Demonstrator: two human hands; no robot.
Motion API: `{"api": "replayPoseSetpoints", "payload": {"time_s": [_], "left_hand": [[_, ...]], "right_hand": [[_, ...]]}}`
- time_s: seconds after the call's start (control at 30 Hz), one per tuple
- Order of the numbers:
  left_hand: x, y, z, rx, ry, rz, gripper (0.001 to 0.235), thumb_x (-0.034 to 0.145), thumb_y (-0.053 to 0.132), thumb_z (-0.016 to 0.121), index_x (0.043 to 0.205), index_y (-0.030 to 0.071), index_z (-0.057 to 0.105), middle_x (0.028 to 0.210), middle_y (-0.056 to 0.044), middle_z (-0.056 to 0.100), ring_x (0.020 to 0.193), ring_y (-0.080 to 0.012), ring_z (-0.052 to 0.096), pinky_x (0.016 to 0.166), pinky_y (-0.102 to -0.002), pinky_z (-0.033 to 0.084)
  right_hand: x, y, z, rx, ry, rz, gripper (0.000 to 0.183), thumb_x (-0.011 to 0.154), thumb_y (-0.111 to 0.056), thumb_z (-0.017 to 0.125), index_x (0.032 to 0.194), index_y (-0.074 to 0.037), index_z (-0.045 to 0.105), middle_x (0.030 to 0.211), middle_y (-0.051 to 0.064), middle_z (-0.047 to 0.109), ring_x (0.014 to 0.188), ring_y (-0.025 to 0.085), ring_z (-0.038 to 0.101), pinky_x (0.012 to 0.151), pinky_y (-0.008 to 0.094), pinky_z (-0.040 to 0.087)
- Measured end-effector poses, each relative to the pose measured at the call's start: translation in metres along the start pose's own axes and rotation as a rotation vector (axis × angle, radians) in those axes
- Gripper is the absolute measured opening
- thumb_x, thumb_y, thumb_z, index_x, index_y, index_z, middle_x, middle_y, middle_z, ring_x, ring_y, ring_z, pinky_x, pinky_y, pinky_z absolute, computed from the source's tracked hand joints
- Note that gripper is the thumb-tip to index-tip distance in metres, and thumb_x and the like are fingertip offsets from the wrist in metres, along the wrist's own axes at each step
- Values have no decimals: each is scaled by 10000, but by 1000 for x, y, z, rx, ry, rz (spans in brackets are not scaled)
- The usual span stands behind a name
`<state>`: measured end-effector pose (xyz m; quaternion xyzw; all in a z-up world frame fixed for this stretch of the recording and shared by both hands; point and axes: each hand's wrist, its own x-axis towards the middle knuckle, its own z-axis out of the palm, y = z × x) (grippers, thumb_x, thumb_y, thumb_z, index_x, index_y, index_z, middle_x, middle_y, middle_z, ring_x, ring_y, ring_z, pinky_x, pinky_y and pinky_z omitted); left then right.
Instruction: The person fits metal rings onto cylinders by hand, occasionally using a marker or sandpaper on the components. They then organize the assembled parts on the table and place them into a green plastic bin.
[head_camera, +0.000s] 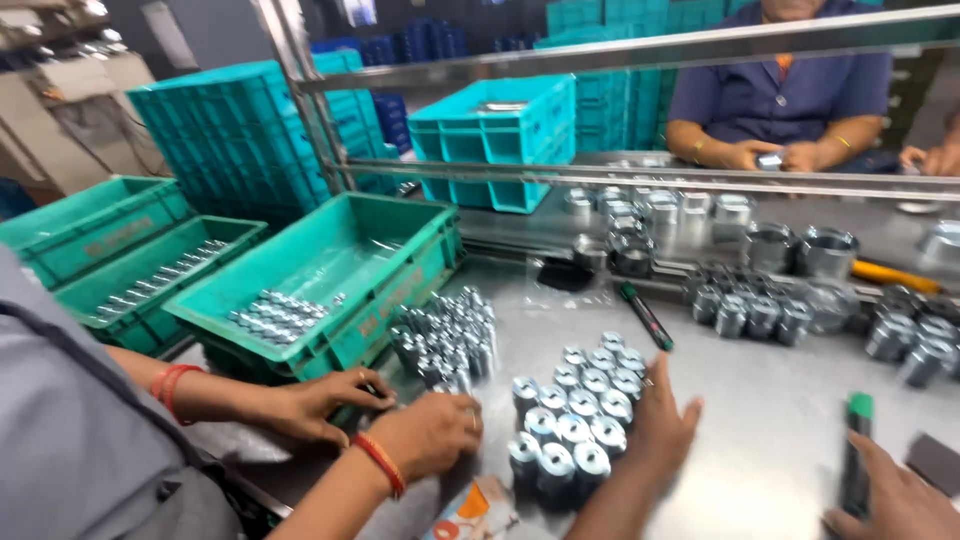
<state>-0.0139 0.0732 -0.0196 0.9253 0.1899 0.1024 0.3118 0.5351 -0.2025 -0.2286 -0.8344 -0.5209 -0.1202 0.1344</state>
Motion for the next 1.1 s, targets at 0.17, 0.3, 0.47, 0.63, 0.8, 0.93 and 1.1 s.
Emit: {"api": "replayPoseSetpoints", "payload": {"time_s": [0.17, 0.3, 0.47, 0.63, 0.8, 0.93, 1.1], "left_hand": [[132, 48, 198, 12, 172, 31, 542, 959, 220, 551, 1235, -136, 249, 1242, -372, 374, 1214, -434, 373, 1078, -451, 272], [164, 94, 224, -367, 447, -85, 864, 942, 305, 713, 1593, 73, 193, 1593, -284, 337, 1483, -397, 349, 1197, -457, 291], [131, 124, 204, -246, 377, -1, 704, 913, 256, 711, 1503, 48, 389, 1569, -230, 428, 1436, -384, 436, 1163, -437, 373], [101, 202, 192, -448, -8, -207, 503, 885, 313, 719, 1319, 88, 599, 1275, -131, 701, 1146, -286, 680, 973, -377, 535], [90, 223, 202, -591, -25, 39, 397, 919, 260, 708, 1256, 56, 659, 1187, -122, 755, 1116, -216, 709, 929, -355, 541], [92, 199, 205, -578, 180, -97, 301, 885, 191, 701, 1163, 89, 753, 1095, -83, 770, 905, -184, 742, 787, -311, 600], [81, 232, 179, -910, 212, -118, 358, 861, 145, 774, 1212, 74, 774, 988, -69, 688, 785, -148, 657, 692, -274, 576]], "right_hand": [[-64, -73, -156, -153, -413, 403, 1184, 670, -611, 854, 1645, -304, 257, 1406, 118, 632, 1292, 301, 652, 1078, 430, 546], [-64, -74, -200, -323, -580, 446, 950, 820, -687, 750, 1584, -372, 281, 1440, 13, 599, 1380, 224, 577, 1148, 479, 475], [-82, -5, -201, -330, -440, 551, 717, 849, -691, 656, 1481, -380, 518, 1377, -21, 702, 1304, 220, 688, 1065, 409, 598], [-89, -47, -243, -305, -755, 657, 556, 919, -630, 643, 1301, -226, 631, 1144, 46, 840, 1127, 234, 788, 981, 385, 611], [-94, -87, -235, -20, -494, 385, 438, 824, -358, 711, 1236, -229, 638, 1024, 63, 785, 1014, 258, 738, 892, 408, 573], [-90, -116, -233, 1103, -444, 434, 421, 873, -219, 765, 1251, -79, 642, 880, 161, 749, 745, 226, 614, 666, 374, 504], [-121, -132, -208, 2063, -653, 830, 449, 1044, -514, 472, 1116, -97, 619, 698, 10, 594, 482, 93, 447, 455, 251, 355]]}}
